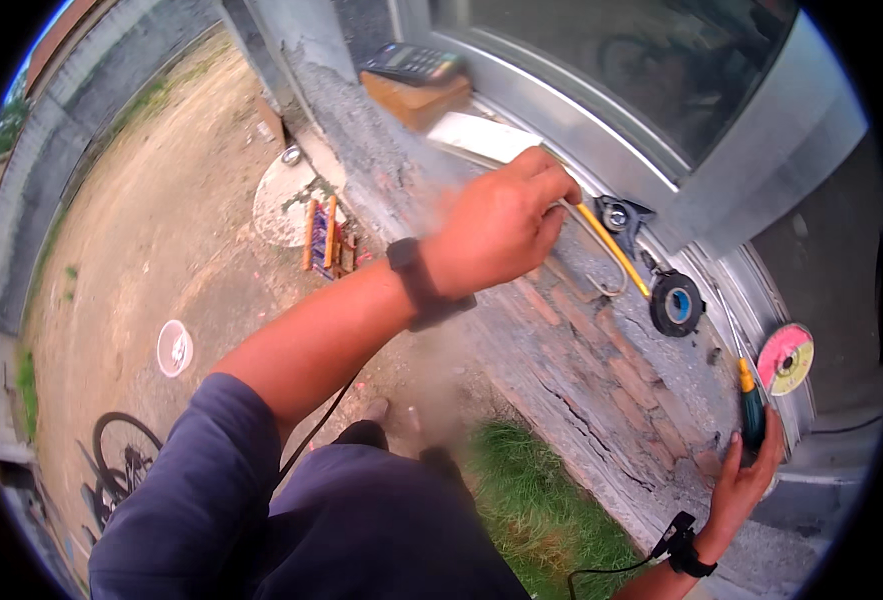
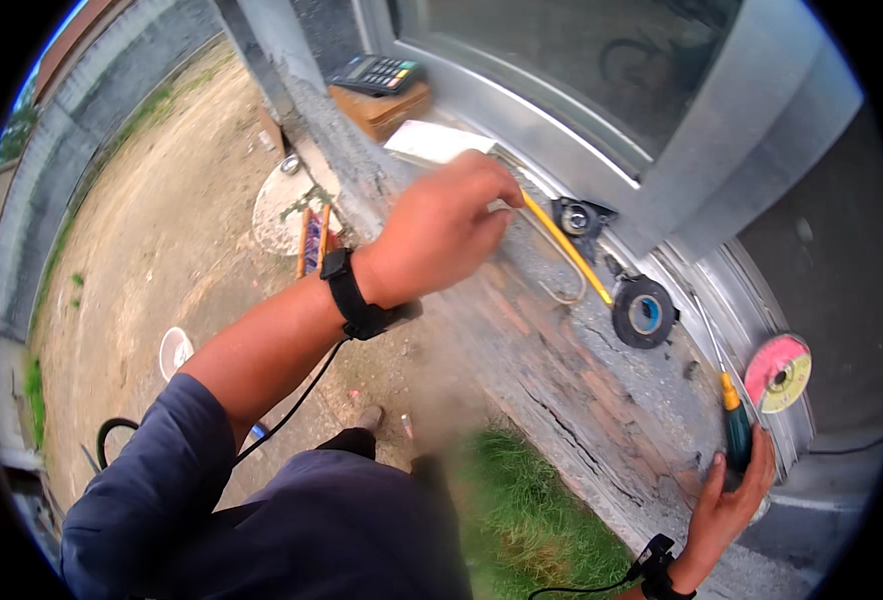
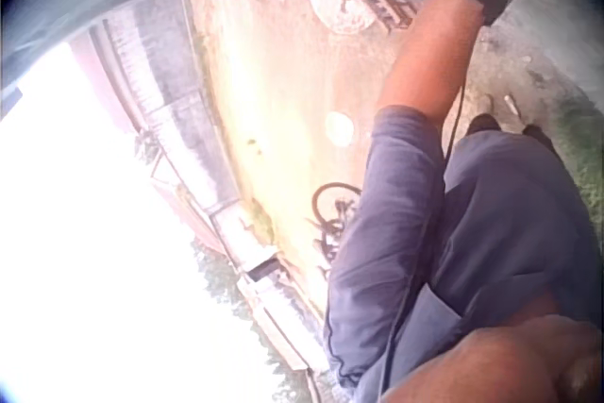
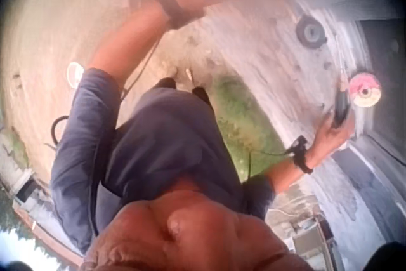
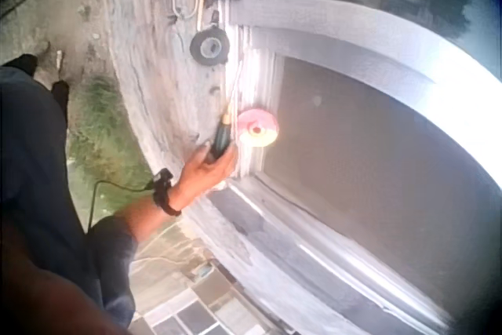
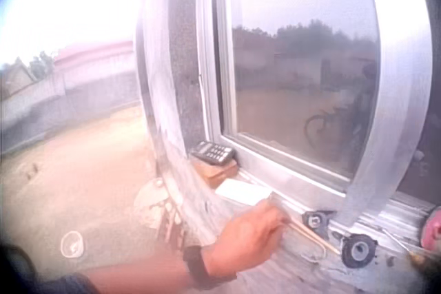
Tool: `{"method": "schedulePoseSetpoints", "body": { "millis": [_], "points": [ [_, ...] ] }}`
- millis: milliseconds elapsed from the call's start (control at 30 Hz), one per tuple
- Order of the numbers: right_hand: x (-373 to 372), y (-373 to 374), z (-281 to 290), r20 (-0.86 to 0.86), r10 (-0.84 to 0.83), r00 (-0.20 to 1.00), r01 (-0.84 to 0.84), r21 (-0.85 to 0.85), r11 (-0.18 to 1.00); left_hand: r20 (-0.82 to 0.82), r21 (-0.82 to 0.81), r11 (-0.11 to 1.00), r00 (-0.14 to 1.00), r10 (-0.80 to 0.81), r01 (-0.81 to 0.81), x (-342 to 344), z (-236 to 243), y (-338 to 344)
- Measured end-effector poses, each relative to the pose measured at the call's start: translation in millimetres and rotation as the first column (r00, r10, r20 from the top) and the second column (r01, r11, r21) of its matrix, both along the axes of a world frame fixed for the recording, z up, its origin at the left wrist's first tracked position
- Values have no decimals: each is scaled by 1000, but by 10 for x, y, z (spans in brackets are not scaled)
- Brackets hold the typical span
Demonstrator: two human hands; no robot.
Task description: The person works on the handlebars and braking system of a bicycle by hand and using a screwdriver to tighten or adjust components.
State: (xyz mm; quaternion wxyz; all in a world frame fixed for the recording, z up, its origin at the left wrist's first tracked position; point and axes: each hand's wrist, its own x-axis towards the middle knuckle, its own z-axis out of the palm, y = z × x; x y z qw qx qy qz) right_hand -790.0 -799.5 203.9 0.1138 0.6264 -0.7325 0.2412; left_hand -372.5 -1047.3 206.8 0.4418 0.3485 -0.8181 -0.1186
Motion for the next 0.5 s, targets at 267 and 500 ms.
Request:
{"method": "schedulePoseSetpoints", "body": {
  "millis": [267,500],
  "points": [
    [30,-114,109,-5,48,999,-48,-66,997,227,380,901,965,129,-210,1183,-1095,1231],
    [1352,-411,510,-34,217,975,-220,-190,957,568,691,514,822,49,-508,2406,-2029,2521]
  ]
}}
